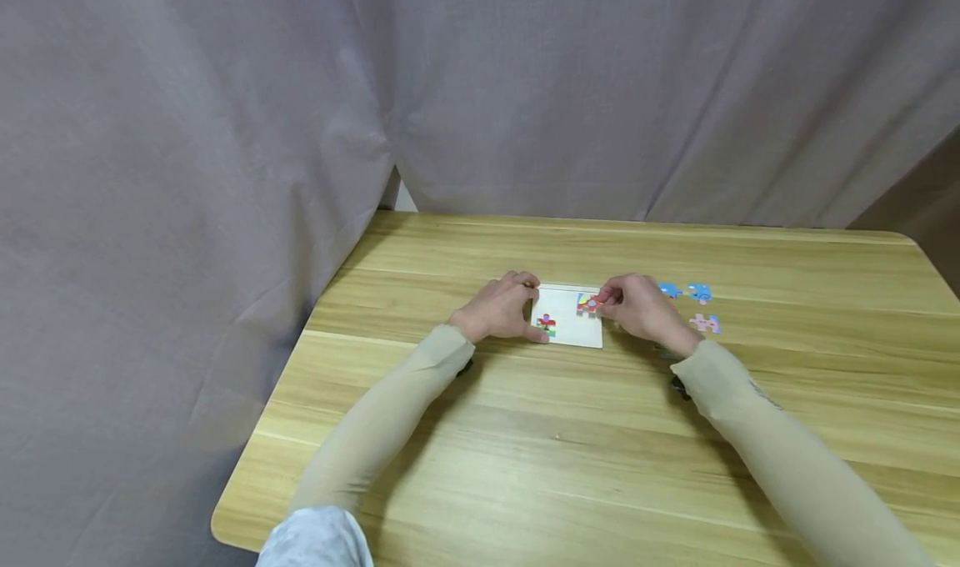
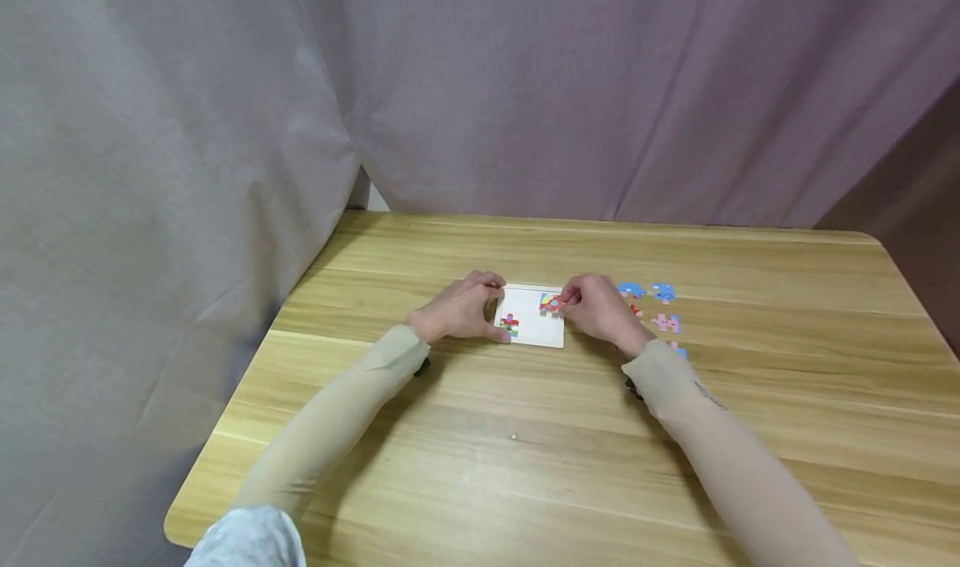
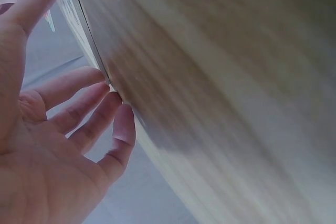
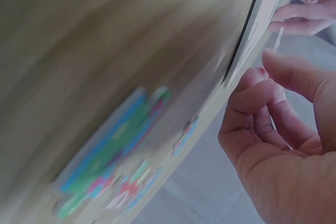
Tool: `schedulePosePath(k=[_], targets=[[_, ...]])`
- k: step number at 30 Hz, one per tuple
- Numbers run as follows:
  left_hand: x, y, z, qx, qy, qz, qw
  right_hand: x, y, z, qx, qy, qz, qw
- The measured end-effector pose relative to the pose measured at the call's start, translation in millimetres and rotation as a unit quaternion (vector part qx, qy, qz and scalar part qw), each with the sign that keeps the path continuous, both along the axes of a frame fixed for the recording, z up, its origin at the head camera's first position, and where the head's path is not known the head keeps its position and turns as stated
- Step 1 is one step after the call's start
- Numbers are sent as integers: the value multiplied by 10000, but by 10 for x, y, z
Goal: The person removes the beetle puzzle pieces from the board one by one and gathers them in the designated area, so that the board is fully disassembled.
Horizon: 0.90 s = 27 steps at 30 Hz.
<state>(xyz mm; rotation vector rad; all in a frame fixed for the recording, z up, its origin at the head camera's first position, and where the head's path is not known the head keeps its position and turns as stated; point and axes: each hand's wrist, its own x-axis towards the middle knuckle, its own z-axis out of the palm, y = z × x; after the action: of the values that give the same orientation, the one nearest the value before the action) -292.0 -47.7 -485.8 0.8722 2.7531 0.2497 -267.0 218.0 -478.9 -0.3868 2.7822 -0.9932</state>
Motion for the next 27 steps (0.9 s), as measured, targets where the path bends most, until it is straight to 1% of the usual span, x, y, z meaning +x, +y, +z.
schedulePosePath(k=[8, 18, 21, 27], targets=[[4, 0, -5, -44, 55, -20, 10000, 33, 216, -8, 126, -55, -115, 9998], [2, 0, -15, 23, 3, 6, 10000, 46, 459, -27, 252, 64, -136, 9996], [10, -1, -10, 25, -8, 13, 10000, 47, 502, -21, 280, 98, -110, 9995], [1, 0, -13, 39, -56, 24, 10000, 49, 557, -18, 380, 4, -81, 9992]])
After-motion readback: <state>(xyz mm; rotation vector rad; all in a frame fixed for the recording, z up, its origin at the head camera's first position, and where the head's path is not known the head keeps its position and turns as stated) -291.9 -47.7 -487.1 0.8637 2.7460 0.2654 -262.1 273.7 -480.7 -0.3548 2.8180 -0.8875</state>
